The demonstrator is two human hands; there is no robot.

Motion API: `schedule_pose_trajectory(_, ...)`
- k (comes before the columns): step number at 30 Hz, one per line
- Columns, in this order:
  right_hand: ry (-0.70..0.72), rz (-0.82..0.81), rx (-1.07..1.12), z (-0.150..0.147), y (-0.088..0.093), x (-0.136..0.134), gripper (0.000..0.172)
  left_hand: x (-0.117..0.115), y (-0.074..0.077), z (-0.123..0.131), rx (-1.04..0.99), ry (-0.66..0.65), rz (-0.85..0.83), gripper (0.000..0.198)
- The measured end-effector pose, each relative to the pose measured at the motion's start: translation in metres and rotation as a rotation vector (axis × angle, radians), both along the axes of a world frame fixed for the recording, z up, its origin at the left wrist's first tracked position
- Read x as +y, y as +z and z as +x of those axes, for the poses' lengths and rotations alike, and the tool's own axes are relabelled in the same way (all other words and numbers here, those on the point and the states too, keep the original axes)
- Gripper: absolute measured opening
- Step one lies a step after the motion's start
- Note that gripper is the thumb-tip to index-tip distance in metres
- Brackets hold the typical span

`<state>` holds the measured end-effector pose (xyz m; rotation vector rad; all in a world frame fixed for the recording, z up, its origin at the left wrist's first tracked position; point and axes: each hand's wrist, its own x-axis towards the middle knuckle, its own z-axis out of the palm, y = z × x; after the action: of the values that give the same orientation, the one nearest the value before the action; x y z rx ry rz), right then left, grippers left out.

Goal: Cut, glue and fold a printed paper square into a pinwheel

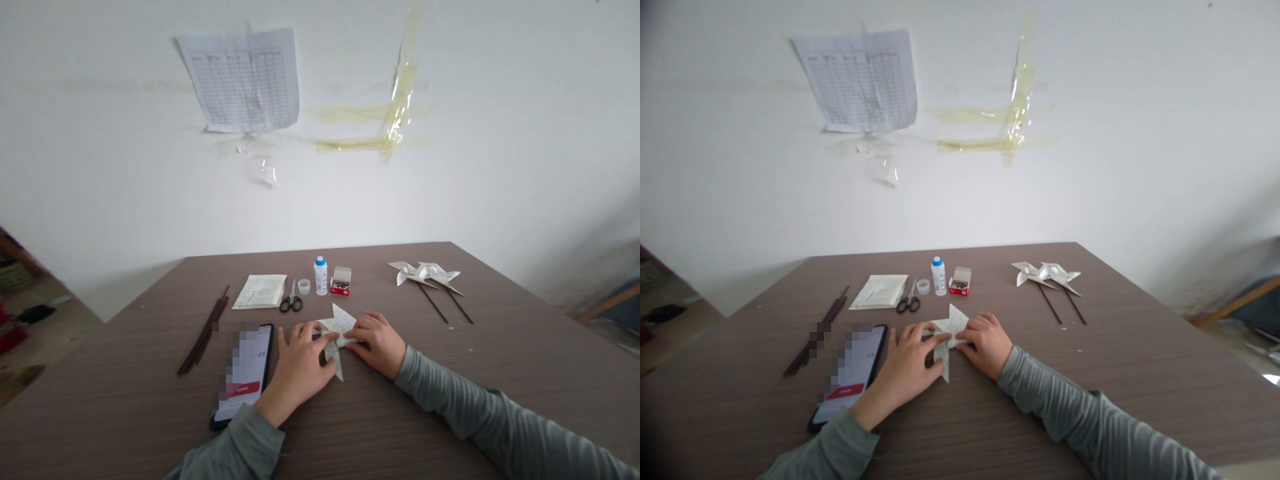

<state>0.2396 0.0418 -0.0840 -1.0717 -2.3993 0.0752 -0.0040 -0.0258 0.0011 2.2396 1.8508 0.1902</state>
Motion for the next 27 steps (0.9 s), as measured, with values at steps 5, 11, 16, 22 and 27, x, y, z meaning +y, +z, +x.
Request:
schedule_pose_trajectory(5,0.005,0.023,0.006,0.0002,-0.0019,0.0005,0.021,-0.0006,-0.0022,0.0003,0.010,0.004,0.012,0.070)
schedule_pose_trajectory(11,0.003,0.002,0.006,0.0008,0.0001,0.0001,0.024,-0.0009,-0.0023,-0.0002,0.003,-0.009,0.012,0.065)
schedule_pose_trajectory(16,-0.004,-0.004,0.015,0.0007,0.0013,-0.0005,0.022,0.0008,-0.0008,-0.0008,-0.028,-0.006,0.026,0.062)
schedule_pose_trajectory(22,-0.016,-0.013,-0.007,-0.0018,0.0016,-0.0018,0.021,-0.0001,0.0007,0.0004,0.008,-0.002,-0.002,0.064)
schedule_pose_trajectory(27,-0.010,0.003,-0.003,-0.0005,0.0034,-0.0037,0.020,-0.0009,-0.0003,0.0029,0.011,0.022,0.029,0.075)
